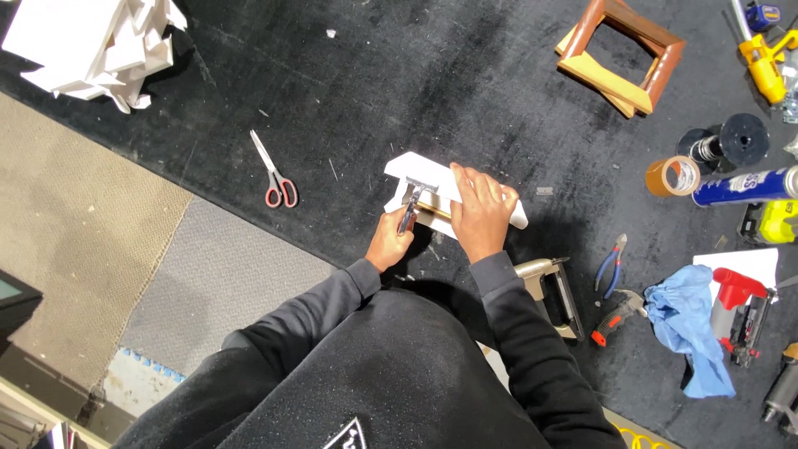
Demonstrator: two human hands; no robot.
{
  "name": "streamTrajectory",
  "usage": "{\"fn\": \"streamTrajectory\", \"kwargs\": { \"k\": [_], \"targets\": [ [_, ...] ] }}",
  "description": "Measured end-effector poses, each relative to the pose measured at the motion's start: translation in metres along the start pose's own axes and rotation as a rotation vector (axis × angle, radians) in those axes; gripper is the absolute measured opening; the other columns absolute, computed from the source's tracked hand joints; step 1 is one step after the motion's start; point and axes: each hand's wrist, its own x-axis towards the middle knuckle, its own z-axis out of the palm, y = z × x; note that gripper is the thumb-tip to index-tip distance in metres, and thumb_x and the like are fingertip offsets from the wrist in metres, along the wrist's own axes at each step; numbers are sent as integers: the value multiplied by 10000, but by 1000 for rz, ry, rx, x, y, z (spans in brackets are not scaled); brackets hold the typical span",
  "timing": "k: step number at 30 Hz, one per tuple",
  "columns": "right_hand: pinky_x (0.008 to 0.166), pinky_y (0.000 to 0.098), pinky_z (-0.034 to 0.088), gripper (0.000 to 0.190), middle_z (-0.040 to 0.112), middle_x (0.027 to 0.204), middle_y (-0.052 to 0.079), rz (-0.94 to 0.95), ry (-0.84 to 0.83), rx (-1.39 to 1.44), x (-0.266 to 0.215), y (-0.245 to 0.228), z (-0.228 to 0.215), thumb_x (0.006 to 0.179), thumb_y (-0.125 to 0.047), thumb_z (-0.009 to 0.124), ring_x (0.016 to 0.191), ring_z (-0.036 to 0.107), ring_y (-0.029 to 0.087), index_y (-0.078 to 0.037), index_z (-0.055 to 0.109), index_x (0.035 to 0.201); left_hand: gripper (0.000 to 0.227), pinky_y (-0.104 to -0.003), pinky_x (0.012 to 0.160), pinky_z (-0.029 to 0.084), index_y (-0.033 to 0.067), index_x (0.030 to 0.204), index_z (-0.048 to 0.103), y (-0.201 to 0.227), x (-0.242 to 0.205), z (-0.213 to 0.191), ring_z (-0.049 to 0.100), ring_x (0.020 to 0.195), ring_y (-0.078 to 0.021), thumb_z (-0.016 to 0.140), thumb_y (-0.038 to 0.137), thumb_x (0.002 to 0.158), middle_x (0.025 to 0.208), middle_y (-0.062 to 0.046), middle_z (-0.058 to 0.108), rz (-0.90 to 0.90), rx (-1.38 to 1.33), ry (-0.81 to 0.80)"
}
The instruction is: Stretching canvas over a small wooden frame using canvas pliers to tension the fabric and a pneumatic stapler to secure it to the back of the frame.
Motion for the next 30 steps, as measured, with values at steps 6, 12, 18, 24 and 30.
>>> {"fn": "streamTrajectory", "kwargs": {
  "k": [6, 12, 18, 24, 30],
  "targets": [
    [1035, 521, 289, 604, 567, 1376, 141, 81, 7, 91, -45, 18, -30, 772, -131, 817, 1268, 503, 326, -64, 617, 1338, 59, -355, 539, 459, 52, 697, 563, -20, -15, 4, 515, 541, -212, 509, 30, 691, 524, -99, 513, -54, 32, 13],
    [1156, 551, 244, 737, 386, 1336, 195, 795, -51, -45, -215, 74, -47, 851, -180, 777, 1365, 361, 431, -20, 399, 1463, 60, -359, 545, 454, 49, 683, 570, -2, -27, -2, 524, 540, -238, 535, 57, 730, 529, -124, 514, -176, 61, 24],
    [1000, 507, 478, 835, 714, 1203, 193, 831, -636, -212, -277, 102, -40, 736, -201, 840, 1087, 710, 396, -107, 455, 1471, 54, -344, 547, 459, 82, 678, 584, -8, -33, -4, 518, 529, -216, 560, 77, 726, 523, -75, 495, -221, 95, 9],
    [1033, 564, 529, 823, 698, 1278, 244, 959, -1086, 155, -261, 166, -29, 673, -394, 822, 1209, 655, 440, -127, 496, 1380, 52, -342, 555, 462, 76, 676, 578, -5, -32, -6, 507, 543, -212, 572, 88, 727, 530, -85, 456, -235, 68, -5],
    [639, 483, 585, 411, 706, 703, 216, 1000, -1206, 705, -168, 87, -92, 747, -164, 708, 595, 730, 308, 22, 696, 1113, 54, -343, 548, 462, 95, 660, 575, 0, -40, -3, 512, 534, -208, 585, 93, 713, 521, -71, 480, -263, 26, 25]
  ]
}}
